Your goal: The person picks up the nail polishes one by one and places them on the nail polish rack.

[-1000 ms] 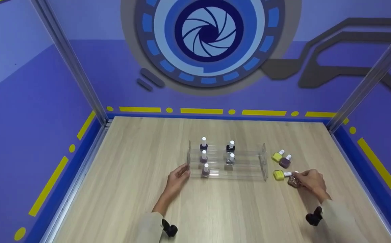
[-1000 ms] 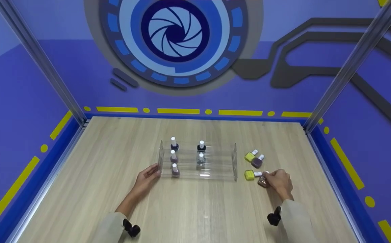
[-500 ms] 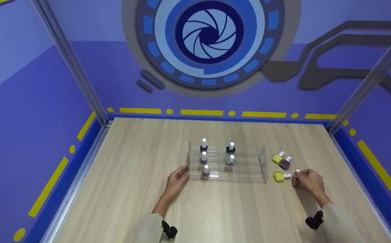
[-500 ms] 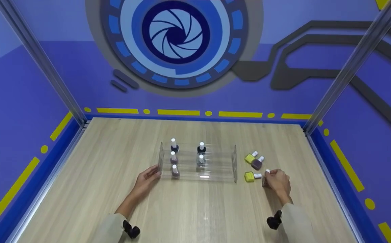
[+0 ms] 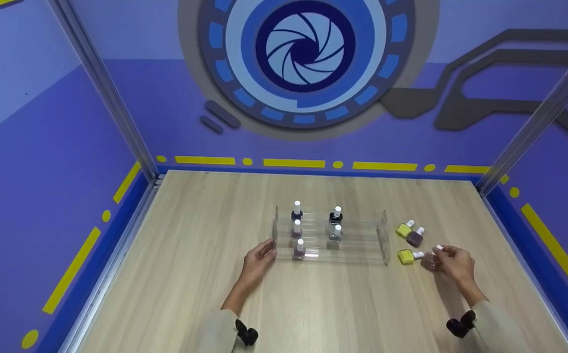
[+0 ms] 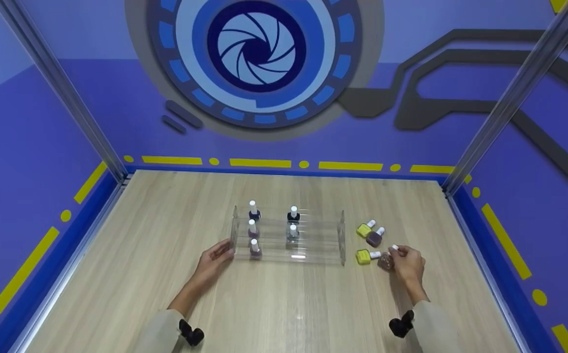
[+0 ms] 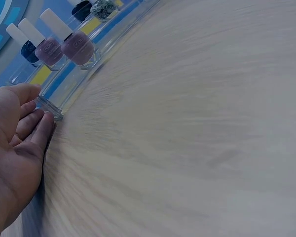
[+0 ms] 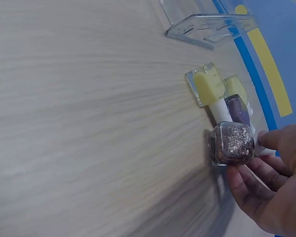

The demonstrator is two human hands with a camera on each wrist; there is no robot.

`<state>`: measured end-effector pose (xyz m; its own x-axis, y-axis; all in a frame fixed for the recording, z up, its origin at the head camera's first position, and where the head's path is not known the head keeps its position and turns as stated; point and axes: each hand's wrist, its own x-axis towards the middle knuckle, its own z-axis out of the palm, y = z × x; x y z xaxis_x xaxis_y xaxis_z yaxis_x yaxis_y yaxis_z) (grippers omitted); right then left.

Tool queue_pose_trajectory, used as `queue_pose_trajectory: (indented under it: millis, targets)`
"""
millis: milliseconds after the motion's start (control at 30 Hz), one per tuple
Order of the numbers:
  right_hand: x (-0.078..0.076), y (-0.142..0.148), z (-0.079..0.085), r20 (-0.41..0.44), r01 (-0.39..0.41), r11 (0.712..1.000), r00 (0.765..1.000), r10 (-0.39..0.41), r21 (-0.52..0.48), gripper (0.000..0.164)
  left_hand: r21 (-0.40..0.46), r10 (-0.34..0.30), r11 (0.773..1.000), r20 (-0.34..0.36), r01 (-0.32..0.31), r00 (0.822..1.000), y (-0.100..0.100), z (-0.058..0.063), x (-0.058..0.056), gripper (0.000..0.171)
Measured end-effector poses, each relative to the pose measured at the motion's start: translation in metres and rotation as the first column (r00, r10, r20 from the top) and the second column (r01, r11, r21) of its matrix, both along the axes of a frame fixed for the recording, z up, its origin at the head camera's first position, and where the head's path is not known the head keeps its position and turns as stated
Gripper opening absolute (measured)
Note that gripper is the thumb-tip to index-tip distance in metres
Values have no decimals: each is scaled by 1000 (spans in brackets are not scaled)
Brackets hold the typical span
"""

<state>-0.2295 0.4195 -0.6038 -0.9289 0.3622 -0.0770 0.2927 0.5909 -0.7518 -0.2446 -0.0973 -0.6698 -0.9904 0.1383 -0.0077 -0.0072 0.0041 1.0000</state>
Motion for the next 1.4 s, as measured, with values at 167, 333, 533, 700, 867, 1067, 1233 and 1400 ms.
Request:
queue_pose_trajectory:
  millis: [167,333,533,700,867,1067,1233,1400]
  targets:
    - [2,1,3,-29,37,999,999,-37,-9,39,-6,3,1000,6,-3,1000,2,0,-1,51]
    - [6,0,8,-63,24,999,998,-25,-22,38,-2,-1,1000,16,1,1000,4,1,-1,52]
    - [7,-3,19,-146,18,1000,989,-20,-18,35,0,-10,1000,20,10,1000,6,2,-2,53]
    - [8,-10,28,-210,-7,1000,978,1,-29,31,-22,-8,1000,29,8,1000,8,1,-4,53]
    - [8,-22,36,-227,-40,998,973,30,-40,30,-29,8,1000,27,-7,1000,9,1,-4,52]
    - [7,-38,46,-225,-101,993,971,86,-57,29,-34,6,999,25,-5,1000,10,2,-3,51]
    - [7,-55,52,-233,-141,987,965,119,-79,31,-36,9,999,23,-8,1000,7,1,-2,51]
    - [5,-69,53,-220,-182,981,962,164,-68,30,-36,28,999,32,-27,999,2,2,-2,51]
